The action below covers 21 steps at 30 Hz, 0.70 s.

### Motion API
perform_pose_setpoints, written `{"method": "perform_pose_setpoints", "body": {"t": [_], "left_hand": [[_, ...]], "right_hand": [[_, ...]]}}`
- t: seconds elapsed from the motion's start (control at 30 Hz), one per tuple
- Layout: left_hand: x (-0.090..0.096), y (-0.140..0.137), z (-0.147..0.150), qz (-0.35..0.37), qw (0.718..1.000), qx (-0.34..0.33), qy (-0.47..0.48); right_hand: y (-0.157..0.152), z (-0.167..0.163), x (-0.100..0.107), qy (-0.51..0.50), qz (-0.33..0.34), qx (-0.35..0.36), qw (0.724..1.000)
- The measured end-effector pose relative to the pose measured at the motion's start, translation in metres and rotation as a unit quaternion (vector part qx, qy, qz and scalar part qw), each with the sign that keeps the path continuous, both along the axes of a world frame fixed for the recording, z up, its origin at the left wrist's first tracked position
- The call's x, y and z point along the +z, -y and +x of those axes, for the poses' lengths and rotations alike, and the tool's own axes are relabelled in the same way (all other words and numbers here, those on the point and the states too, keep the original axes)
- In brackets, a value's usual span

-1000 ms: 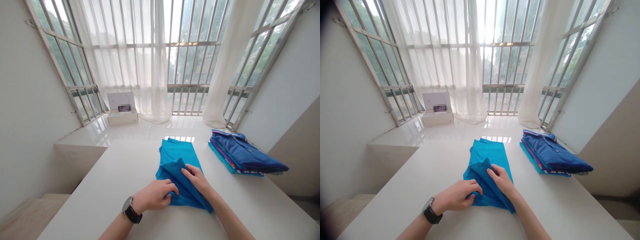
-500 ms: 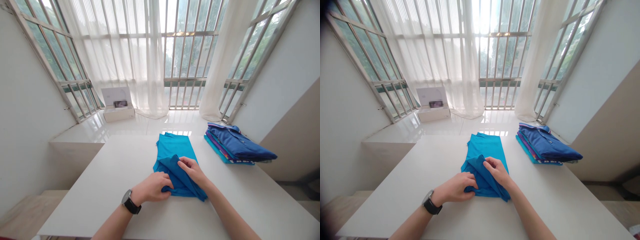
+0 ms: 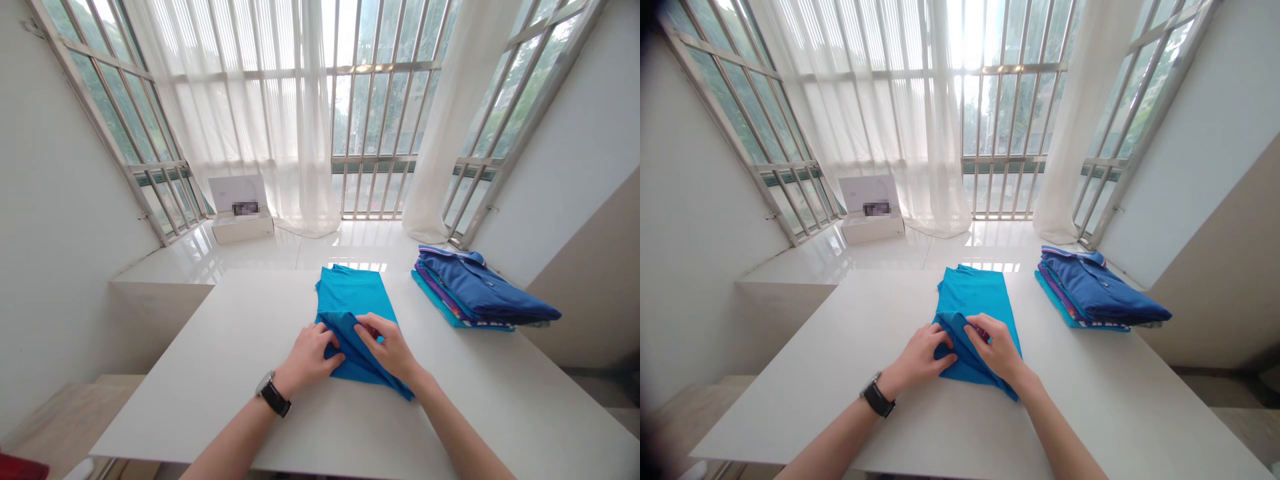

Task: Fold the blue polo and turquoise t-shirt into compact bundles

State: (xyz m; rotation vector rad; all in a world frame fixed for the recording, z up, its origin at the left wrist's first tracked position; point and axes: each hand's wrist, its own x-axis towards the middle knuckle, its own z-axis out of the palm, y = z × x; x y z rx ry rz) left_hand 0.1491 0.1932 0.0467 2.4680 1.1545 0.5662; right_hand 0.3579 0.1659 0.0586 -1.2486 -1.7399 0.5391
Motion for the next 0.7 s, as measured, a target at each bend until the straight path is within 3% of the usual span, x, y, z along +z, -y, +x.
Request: {"method": "perform_pose_setpoints", "body": {"t": [0.1,0.23,0.3,0.43,0.53,0.6,0.7], "left_hand": [[0.001,-0.007,-0.01,-0.023,0.999,0.027,0.011],[0.007,-0.022,-0.031,-0.096,0.995,0.014,0.001],[0.01,-0.027,-0.039,-0.104,0.994,0.024,0.008],[0.016,-0.024,-0.033,0.005,0.994,0.081,0.078],[0.011,-0.009,-0.015,0.057,0.994,-0.004,0.089],[0.003,0.002,-0.005,0.062,0.995,-0.076,0.026],[-0.011,0.01,0.001,0.065,0.988,-0.124,-0.066]], "right_hand": [[0.01,-0.01,0.0,0.068,0.001,0.07,0.995],[0.023,-0.023,0.002,0.117,-0.091,0.187,0.971],[0.026,-0.023,0.003,0.111,-0.127,0.208,0.963],[0.021,-0.004,0.005,0.031,-0.138,0.152,0.978],[0.021,0.018,-0.002,0.014,-0.109,0.063,0.992],[0.026,0.028,-0.01,0.069,-0.098,0.028,0.992],[0.039,0.036,-0.021,0.2,-0.103,0.038,0.974]]}}
